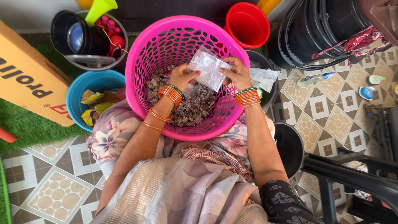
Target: The person sits on the floor and sorts through a pink basket filled with small dark pieces and plastic bags. They pick up items, separate them, and place some into a black bucket beside them.
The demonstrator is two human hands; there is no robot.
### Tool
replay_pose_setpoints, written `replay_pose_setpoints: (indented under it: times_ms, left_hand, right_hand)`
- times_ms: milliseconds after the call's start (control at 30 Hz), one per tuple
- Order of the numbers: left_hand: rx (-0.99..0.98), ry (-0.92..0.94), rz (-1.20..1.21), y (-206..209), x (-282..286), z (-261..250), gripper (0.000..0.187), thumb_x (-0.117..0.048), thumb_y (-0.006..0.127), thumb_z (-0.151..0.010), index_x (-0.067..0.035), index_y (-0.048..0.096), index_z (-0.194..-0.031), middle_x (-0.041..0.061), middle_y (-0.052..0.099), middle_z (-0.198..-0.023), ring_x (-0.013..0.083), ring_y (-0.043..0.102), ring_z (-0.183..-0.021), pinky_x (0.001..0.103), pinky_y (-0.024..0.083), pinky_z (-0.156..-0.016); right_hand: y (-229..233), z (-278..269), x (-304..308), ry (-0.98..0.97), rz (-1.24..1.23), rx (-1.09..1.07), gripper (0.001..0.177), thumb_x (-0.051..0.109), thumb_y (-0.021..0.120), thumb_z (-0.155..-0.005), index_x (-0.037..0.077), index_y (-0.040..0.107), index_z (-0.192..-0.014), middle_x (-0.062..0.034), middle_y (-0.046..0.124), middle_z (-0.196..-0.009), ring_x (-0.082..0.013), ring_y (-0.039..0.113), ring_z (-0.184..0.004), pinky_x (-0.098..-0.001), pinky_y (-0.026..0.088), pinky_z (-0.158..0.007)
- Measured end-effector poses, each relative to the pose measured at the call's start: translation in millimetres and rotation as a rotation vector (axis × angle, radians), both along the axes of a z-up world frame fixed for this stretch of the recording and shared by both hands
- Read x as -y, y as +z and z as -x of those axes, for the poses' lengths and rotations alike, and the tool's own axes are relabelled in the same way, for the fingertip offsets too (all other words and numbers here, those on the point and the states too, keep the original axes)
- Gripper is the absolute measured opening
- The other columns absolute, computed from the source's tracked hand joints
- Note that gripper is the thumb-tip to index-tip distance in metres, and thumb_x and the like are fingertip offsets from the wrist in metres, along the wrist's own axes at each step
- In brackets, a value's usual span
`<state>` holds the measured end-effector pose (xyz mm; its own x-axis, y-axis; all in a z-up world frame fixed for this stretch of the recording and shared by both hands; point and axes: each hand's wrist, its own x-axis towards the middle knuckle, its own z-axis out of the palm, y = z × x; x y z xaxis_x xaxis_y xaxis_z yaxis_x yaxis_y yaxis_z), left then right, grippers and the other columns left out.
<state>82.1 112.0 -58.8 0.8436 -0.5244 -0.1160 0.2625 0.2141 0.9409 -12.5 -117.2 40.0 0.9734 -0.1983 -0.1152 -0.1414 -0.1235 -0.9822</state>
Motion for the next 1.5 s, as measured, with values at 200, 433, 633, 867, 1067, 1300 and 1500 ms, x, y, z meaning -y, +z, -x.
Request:
replay_pose_setpoints:
  times_ms: [200,433,633,867,1067,1300,1500]
  left_hand:
    - [0.011,0.041,-0.058,-3,5,-2,0.023,-0.020,0.081,-0.091,-0.002,0.070,-0.103,0.005,0.071,-0.082,0.0093,0.067,-0.072,0.023,0.058,-0.064]
    - [-0.042,0.191,-0.122,6,2,0,0.016,-0.020,0.070,-0.093,-0.009,0.069,-0.105,0.001,0.076,-0.088,0.0074,0.072,-0.071,0.023,0.061,-0.062]
    - [-0.013,0.258,-0.032,-15,-4,2,0.024,-0.022,0.071,-0.104,-0.001,0.065,-0.097,0.008,0.071,-0.088,0.0135,0.073,-0.076,0.025,0.061,-0.064]
    - [-0.126,0.064,0.006,0,5,38,0.018,-0.027,0.067,-0.097,-0.009,0.068,-0.098,0.009,0.076,-0.088,0.0172,0.078,-0.079,0.028,0.061,-0.066]
    - [-0.184,-0.183,0.056,22,67,76,0.037,-0.032,0.065,-0.102,0.001,0.060,-0.117,0.016,0.079,-0.100,0.0225,0.078,-0.086,0.031,0.062,-0.073]
    - [-0.222,-0.331,0.037,39,172,105,0.062,-0.028,0.066,-0.096,-0.006,0.038,-0.147,0.017,0.065,-0.129,0.0250,0.074,-0.098,0.035,0.061,-0.076]
    - [0.260,-0.144,-0.114,37,167,136,0.060,-0.019,0.072,-0.095,-0.006,0.046,-0.148,0.015,0.061,-0.141,0.0255,0.071,-0.110,0.037,0.058,-0.090]
  right_hand:
    - [10,-4,-8,0.030,0.061,-0.001,0.060,0.008,0.081,-0.088,0.002,0.053,-0.141,-0.0013,0.062,-0.074,-0.0117,0.062,-0.058,-0.0256,0.052,-0.050]
    - [27,-4,-17,0.130,-0.103,-0.119,0.086,0.002,0.075,-0.085,0.008,0.028,-0.157,-0.0075,0.075,-0.094,-0.0174,0.074,-0.072,-0.0264,0.057,-0.056]
    - [29,-9,-21,0.169,-0.144,-0.065,0.080,-0.002,0.070,-0.087,0.007,0.031,-0.156,-0.0085,0.070,-0.094,-0.0194,0.073,-0.068,-0.0268,0.057,-0.056]
    - [41,9,6,0.131,-0.161,0.029,0.036,-0.001,0.072,-0.091,0.000,0.064,-0.126,-0.0064,0.071,-0.095,-0.0134,0.069,-0.070,-0.0269,0.058,-0.060]
    - [42,47,94,-0.068,-0.067,0.155,0.023,0.004,0.072,-0.095,0.001,0.068,-0.117,-0.0064,0.072,-0.091,-0.0128,0.068,-0.065,-0.0262,0.058,-0.055]
    - [-4,101,192,-0.565,-0.051,0.071,0.031,0.007,0.072,-0.089,0.002,0.067,-0.119,-0.0098,0.073,-0.084,-0.0174,0.068,-0.056,-0.0292,0.053,-0.046]
    - [-74,90,236,-0.680,0.429,0.115,0.069,0.012,0.092,-0.076,-0.002,0.055,-0.132,-0.0211,0.066,-0.121,-0.0307,0.063,-0.108,-0.0379,0.051,-0.090]
